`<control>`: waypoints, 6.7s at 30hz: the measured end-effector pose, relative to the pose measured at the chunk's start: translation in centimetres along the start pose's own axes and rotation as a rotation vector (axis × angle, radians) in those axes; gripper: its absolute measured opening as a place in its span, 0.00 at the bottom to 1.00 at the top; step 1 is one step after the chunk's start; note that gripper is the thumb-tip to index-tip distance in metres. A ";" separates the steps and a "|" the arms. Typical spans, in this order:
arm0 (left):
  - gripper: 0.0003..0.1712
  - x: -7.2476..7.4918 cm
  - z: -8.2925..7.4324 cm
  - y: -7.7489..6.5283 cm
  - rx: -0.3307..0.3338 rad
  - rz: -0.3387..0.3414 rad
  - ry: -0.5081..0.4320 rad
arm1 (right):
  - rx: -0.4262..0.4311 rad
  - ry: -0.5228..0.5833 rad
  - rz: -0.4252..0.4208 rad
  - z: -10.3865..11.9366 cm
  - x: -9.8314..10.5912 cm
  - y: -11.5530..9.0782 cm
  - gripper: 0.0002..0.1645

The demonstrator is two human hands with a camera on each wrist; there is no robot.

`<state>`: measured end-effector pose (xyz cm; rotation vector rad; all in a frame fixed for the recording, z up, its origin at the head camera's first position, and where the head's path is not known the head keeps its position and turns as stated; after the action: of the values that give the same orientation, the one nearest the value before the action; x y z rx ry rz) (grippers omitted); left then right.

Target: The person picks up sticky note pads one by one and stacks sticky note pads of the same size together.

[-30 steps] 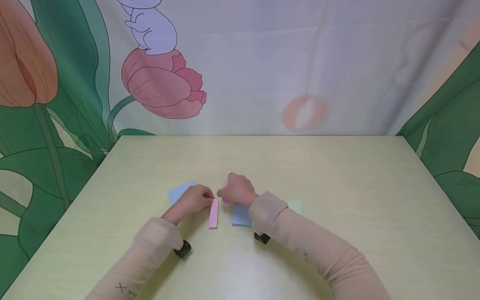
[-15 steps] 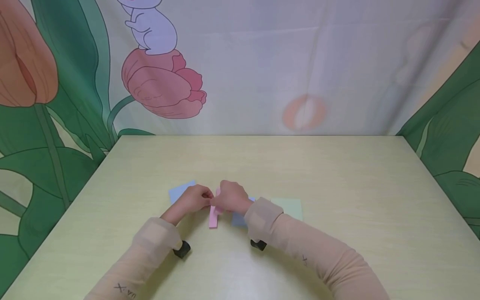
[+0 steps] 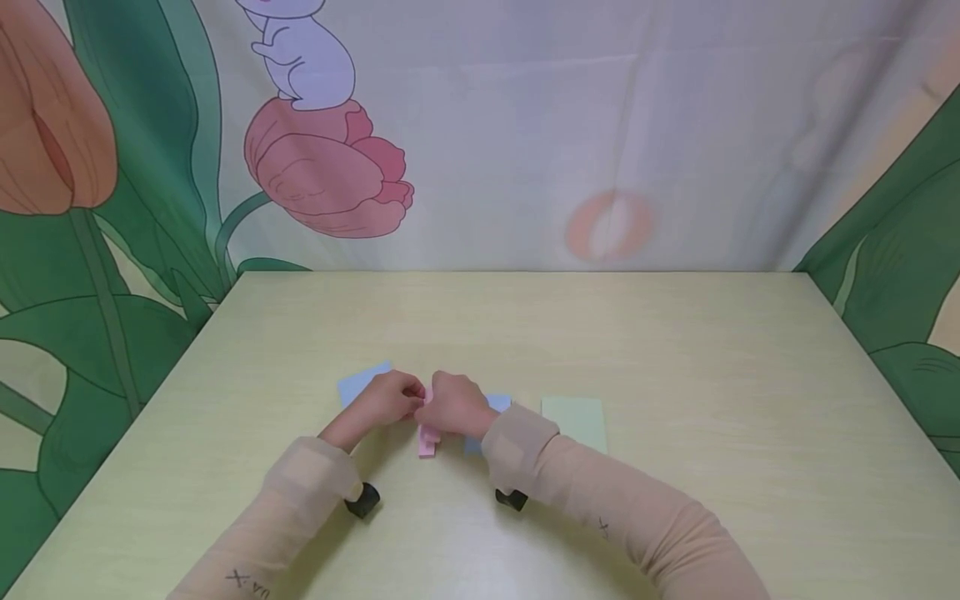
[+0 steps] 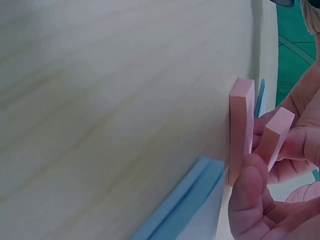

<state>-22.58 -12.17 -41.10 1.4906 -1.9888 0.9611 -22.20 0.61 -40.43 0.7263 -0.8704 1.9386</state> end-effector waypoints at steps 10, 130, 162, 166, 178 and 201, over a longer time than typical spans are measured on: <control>0.07 0.0 0.0 0.0 0.004 -0.017 -0.015 | 0.014 -0.015 -0.009 0.1 -0.3 -0.1 0.14; 0.06 -1.3 0.5 -3.1 0.062 -0.033 -0.090 | -0.146 0.455 0.041 -1.0 -1.8 -1.5 0.07; 0.04 -1.2 0.8 -5.5 -0.014 -0.027 -0.005 | -0.107 0.446 0.128 -0.4 0.5 -3.4 0.11; 0.04 -1.0 0.6 -6.4 -0.054 -0.012 0.104 | -0.120 0.504 0.172 0.0 1.8 -2.9 0.09; 0.07 -1.5 -0.5 -7.6 -0.144 -0.051 0.194 | 0.038 0.204 0.002 -0.4 2.9 -0.2 0.13; 0.13 -2.7 -0.6 -6.7 -0.334 -0.149 0.282 | 0.109 -0.052 0.070 -0.2 1.2 1.3 0.19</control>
<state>-15.44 -11.18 -40.99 1.2244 -1.7111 0.6921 -23.88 0.84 -39.94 0.8230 -0.8365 2.0505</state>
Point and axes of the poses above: each hand's wrist, its own y-axis towards the middle knuckle, its own x-axis out of the back of the hand, z = x × y, the point moved 1 cm from there along y, towards the middle knuckle, and after that the axes turned 6 degrees about -y, right-handed, at the moved point
